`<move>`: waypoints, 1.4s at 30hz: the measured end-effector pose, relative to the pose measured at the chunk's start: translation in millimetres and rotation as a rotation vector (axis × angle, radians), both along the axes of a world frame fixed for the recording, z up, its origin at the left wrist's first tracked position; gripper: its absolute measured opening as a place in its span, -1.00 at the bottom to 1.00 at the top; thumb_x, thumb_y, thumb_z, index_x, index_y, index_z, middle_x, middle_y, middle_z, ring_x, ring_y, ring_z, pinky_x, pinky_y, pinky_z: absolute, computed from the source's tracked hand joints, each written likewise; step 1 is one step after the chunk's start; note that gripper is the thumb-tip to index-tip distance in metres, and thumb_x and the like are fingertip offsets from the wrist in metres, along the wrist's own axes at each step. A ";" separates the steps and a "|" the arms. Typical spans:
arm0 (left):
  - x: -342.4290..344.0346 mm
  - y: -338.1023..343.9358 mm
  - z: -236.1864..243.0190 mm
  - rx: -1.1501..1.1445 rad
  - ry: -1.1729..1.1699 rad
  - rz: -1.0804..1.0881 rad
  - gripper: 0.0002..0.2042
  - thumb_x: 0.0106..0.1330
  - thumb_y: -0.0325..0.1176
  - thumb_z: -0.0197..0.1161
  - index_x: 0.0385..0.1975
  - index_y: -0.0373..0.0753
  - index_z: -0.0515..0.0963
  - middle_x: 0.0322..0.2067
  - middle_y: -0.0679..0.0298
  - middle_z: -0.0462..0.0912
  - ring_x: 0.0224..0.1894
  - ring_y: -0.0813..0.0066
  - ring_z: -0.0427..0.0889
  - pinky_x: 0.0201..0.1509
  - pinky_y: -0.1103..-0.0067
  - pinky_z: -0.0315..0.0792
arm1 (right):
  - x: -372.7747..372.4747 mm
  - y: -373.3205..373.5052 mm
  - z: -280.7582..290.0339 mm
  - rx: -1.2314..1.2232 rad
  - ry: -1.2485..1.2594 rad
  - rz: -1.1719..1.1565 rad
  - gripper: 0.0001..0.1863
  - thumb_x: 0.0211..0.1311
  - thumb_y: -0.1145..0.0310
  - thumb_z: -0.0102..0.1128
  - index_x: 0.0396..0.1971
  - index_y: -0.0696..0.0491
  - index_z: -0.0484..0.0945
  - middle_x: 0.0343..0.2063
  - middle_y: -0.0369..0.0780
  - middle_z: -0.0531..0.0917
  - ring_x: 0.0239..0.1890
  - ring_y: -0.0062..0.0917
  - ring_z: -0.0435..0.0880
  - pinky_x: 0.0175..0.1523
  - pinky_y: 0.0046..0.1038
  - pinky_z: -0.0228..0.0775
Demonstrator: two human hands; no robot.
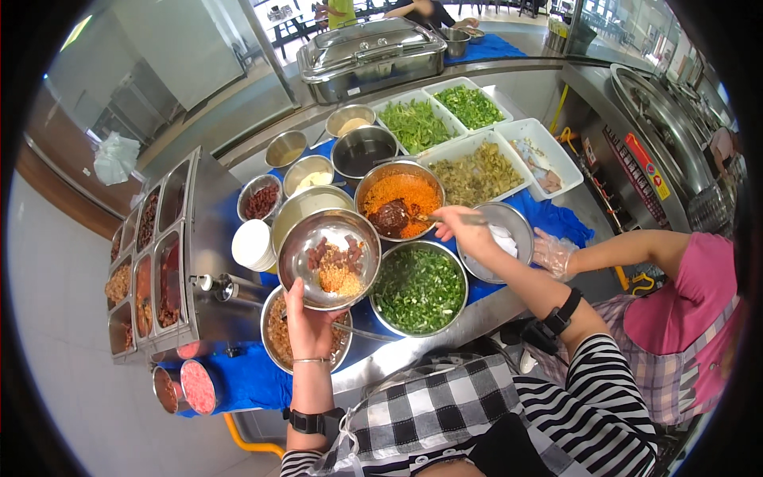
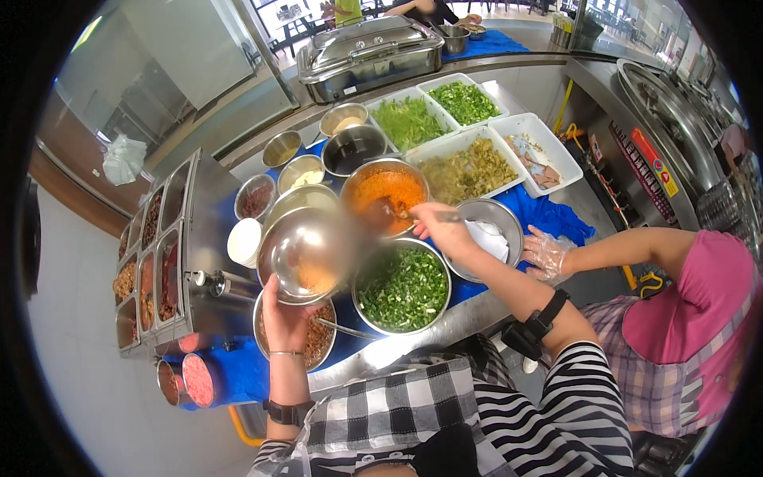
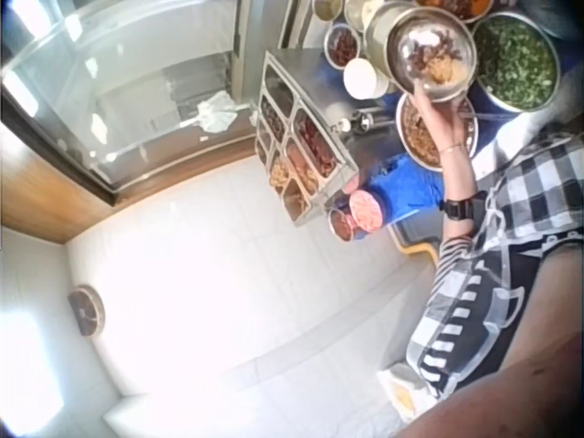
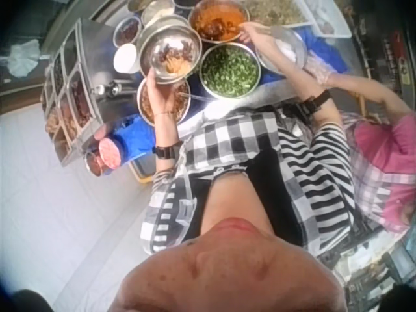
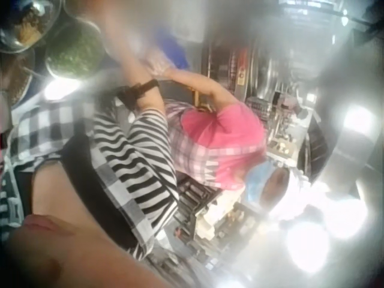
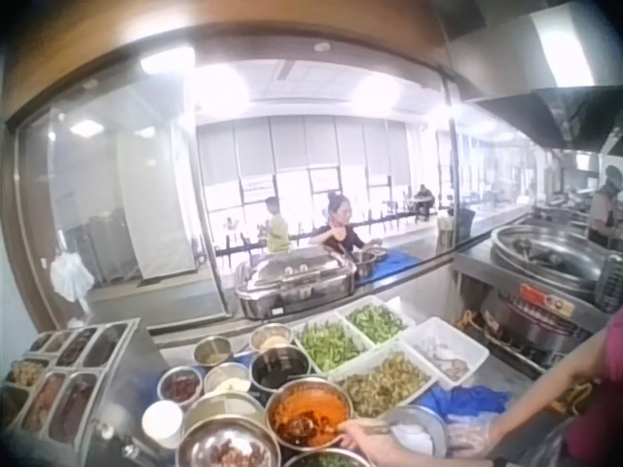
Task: The recorder prepares a bowl of food by adding various sauces, vegetables, and seasonings from a condiment station in a commercial kitchen.
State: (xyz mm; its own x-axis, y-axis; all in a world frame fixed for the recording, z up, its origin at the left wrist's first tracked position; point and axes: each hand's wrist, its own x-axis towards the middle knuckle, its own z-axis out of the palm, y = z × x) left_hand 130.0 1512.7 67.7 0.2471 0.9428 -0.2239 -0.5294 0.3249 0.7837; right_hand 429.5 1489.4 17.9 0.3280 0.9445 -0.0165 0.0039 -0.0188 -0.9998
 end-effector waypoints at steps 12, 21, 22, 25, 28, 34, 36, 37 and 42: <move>-19.7 3.6 9.7 0.026 -0.025 0.039 -0.54 0.25 -0.12 0.01 0.05 -0.27 0.23 -0.01 0.10 0.39 -0.06 0.22 0.51 -0.27 0.29 0.57 | -23.4 -13.2 17.9 0.579 -0.663 0.279 -0.85 0.02 0.59 0.10 -0.35 0.17 0.51 -0.47 -0.15 0.53 -0.44 -0.35 0.52 -0.35 -0.45 0.36; -23.5 3.2 6.2 0.019 -0.015 0.036 -0.53 0.25 -0.10 0.01 0.05 -0.28 0.23 -0.02 0.11 0.40 -0.07 0.24 0.51 -0.28 0.31 0.58 | -24.2 -17.5 17.0 0.514 -0.570 0.233 -0.87 0.13 0.56 0.03 -0.33 0.23 0.51 -0.47 -0.16 0.52 -0.46 -0.48 0.54 -0.38 -0.54 0.37; -22.1 3.0 7.2 0.019 -0.014 0.035 -0.53 0.25 -0.10 0.01 0.05 -0.28 0.23 -0.02 0.11 0.40 -0.07 0.24 0.51 -0.28 0.31 0.58 | -24.0 -17.6 16.6 0.514 -0.570 0.232 -0.87 0.13 0.56 0.03 -0.33 0.23 0.51 -0.47 -0.16 0.52 -0.46 -0.48 0.54 -0.38 -0.54 0.37; -19.7 2.3 8.8 0.011 -0.026 0.064 -0.53 0.25 -0.14 -0.01 0.07 -0.32 0.23 -0.01 0.05 0.39 -0.07 0.16 0.51 -0.31 0.32 0.61 | -24.8 -17.1 13.1 0.508 -0.573 0.228 -0.85 0.19 0.50 -0.01 -0.31 0.23 0.50 -0.47 -0.19 0.52 -0.45 -0.52 0.55 -0.37 -0.58 0.40; -22.5 4.2 4.9 0.023 -0.013 0.028 -0.55 0.25 -0.11 0.01 0.04 -0.25 0.23 -0.02 0.11 0.40 -0.07 0.23 0.51 -0.29 0.29 0.57 | -23.7 -11.7 5.7 0.304 -0.365 0.142 -0.82 0.21 0.44 -0.03 -0.30 0.20 0.50 -0.47 -0.20 0.56 -0.48 -0.54 0.54 -0.36 -0.57 0.39; -15.8 7.1 5.5 0.021 -0.015 0.025 -0.55 0.24 -0.11 0.03 0.04 -0.25 0.24 -0.02 0.10 0.40 -0.07 0.22 0.51 -0.30 0.30 0.58 | 2.4 0.1 8.5 0.055 0.445 -0.251 -0.68 0.20 0.27 0.00 -0.25 0.25 0.43 -0.44 -0.07 0.57 -0.50 -0.49 0.58 -0.39 -0.53 0.47; -12.2 11.4 1.3 0.004 0.003 0.006 -0.54 0.23 -0.11 0.05 0.05 -0.23 0.21 -0.02 0.10 0.39 -0.08 0.22 0.52 -0.33 0.33 0.59 | 9.1 0.2 9.3 0.075 0.435 -0.256 -0.65 0.19 0.24 0.02 -0.23 0.27 0.42 -0.46 -0.06 0.56 -0.50 -0.48 0.58 -0.39 -0.52 0.47; -9.5 13.9 -1.9 0.000 0.052 0.015 -0.51 0.21 -0.11 0.05 0.09 -0.21 0.26 0.00 0.16 0.42 -0.06 0.25 0.51 -0.26 0.29 0.55 | 11.5 1.0 10.5 0.085 0.399 -0.269 -0.65 0.20 0.24 0.01 -0.23 0.27 0.42 -0.47 -0.06 0.56 -0.50 -0.48 0.58 -0.39 -0.52 0.47; 15.3 25.8 -2.0 0.006 0.135 0.025 -0.53 0.17 -0.07 0.10 0.03 -0.16 0.30 -0.06 0.17 0.43 -0.06 0.23 0.49 -0.18 0.23 0.50 | 21.0 1.5 37.7 0.167 0.270 -0.288 -0.65 0.27 0.24 -0.06 -0.21 0.27 0.43 -0.45 -0.06 0.57 -0.51 -0.48 0.59 -0.39 -0.52 0.46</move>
